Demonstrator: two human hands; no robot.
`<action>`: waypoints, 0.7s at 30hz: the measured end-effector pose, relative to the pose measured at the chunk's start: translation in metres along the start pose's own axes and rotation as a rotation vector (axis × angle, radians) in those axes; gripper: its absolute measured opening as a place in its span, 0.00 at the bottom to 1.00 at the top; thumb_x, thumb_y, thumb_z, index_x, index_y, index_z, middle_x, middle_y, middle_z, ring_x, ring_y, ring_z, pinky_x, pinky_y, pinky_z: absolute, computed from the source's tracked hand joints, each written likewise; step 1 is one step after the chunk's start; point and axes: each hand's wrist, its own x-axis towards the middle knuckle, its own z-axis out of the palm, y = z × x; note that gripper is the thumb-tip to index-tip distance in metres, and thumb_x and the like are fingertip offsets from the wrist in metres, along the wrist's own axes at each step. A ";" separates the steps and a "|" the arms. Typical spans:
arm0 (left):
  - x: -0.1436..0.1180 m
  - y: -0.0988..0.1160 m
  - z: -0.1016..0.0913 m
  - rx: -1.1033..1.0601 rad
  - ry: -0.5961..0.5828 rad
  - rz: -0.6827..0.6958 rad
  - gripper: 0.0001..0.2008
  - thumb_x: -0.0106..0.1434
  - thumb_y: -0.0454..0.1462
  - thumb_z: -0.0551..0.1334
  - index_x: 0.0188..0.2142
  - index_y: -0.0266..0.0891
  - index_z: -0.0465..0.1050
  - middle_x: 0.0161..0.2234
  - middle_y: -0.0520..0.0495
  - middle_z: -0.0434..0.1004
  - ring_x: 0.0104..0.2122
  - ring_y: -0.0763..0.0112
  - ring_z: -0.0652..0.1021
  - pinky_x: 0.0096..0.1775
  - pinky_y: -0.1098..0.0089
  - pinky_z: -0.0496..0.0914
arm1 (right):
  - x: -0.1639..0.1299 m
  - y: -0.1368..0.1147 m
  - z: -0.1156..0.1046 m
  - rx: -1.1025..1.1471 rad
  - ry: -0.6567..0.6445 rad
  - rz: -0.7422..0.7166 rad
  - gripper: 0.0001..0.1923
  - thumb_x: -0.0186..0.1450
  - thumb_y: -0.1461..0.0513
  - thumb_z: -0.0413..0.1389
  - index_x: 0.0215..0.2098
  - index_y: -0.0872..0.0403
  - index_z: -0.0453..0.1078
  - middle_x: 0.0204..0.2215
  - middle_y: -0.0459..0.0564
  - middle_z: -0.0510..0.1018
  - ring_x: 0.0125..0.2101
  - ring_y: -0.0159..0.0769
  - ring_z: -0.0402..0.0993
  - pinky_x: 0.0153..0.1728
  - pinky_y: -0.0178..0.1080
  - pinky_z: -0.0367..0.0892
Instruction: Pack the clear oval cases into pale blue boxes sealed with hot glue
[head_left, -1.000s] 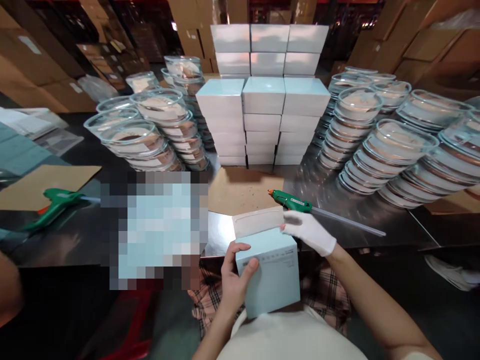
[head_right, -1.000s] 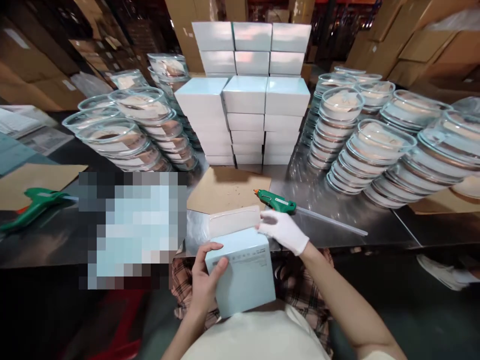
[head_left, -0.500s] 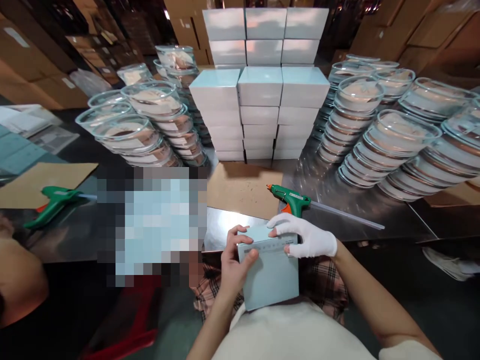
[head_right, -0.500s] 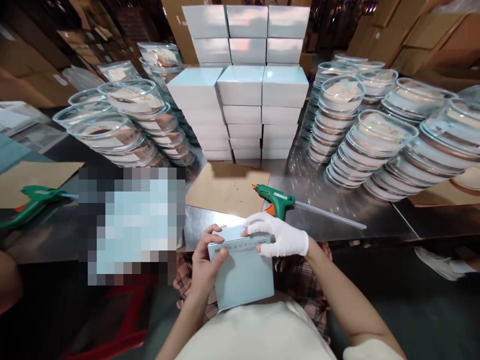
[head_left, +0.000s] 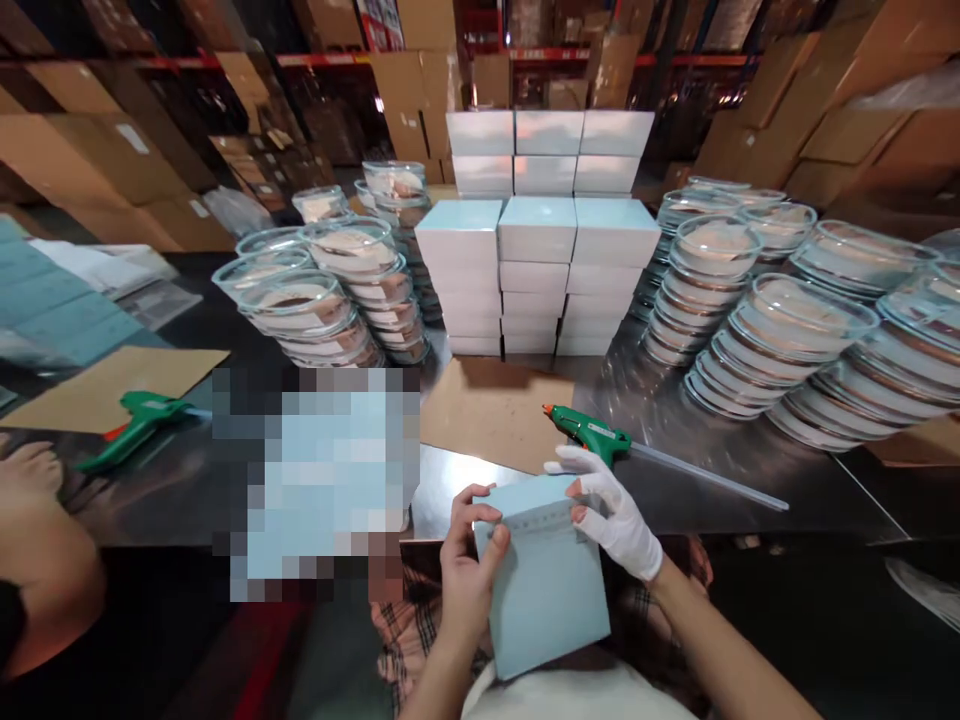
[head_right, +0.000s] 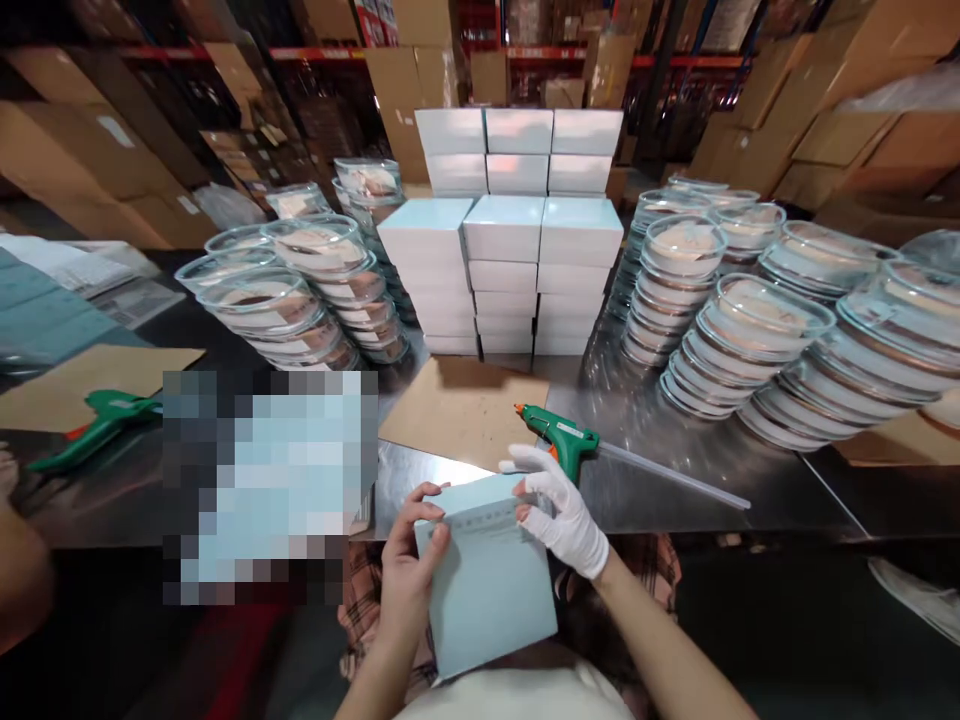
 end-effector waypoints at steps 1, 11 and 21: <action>0.003 -0.001 0.000 -0.050 0.057 -0.030 0.22 0.55 0.56 0.73 0.34 0.43 0.73 0.52 0.43 0.74 0.54 0.54 0.77 0.52 0.62 0.70 | -0.002 0.004 0.003 0.064 0.029 0.047 0.24 0.65 0.43 0.64 0.54 0.41 0.69 0.70 0.56 0.59 0.66 0.50 0.67 0.62 0.56 0.65; 0.035 0.017 -0.011 -0.382 0.227 0.101 0.54 0.51 0.65 0.71 0.71 0.65 0.47 0.73 0.41 0.55 0.71 0.50 0.63 0.58 0.54 0.73 | 0.019 -0.020 0.010 0.140 0.297 0.284 0.44 0.63 0.41 0.63 0.69 0.46 0.55 0.61 0.57 0.72 0.55 0.48 0.74 0.56 0.49 0.73; 0.013 0.004 -0.030 -0.055 0.246 0.414 0.44 0.63 0.54 0.69 0.71 0.57 0.47 0.69 0.35 0.59 0.71 0.47 0.62 0.62 0.45 0.71 | 0.307 -0.167 -0.161 -0.847 0.736 0.099 0.30 0.78 0.61 0.29 0.66 0.80 0.49 0.59 0.76 0.69 0.45 0.29 0.73 0.36 0.35 0.72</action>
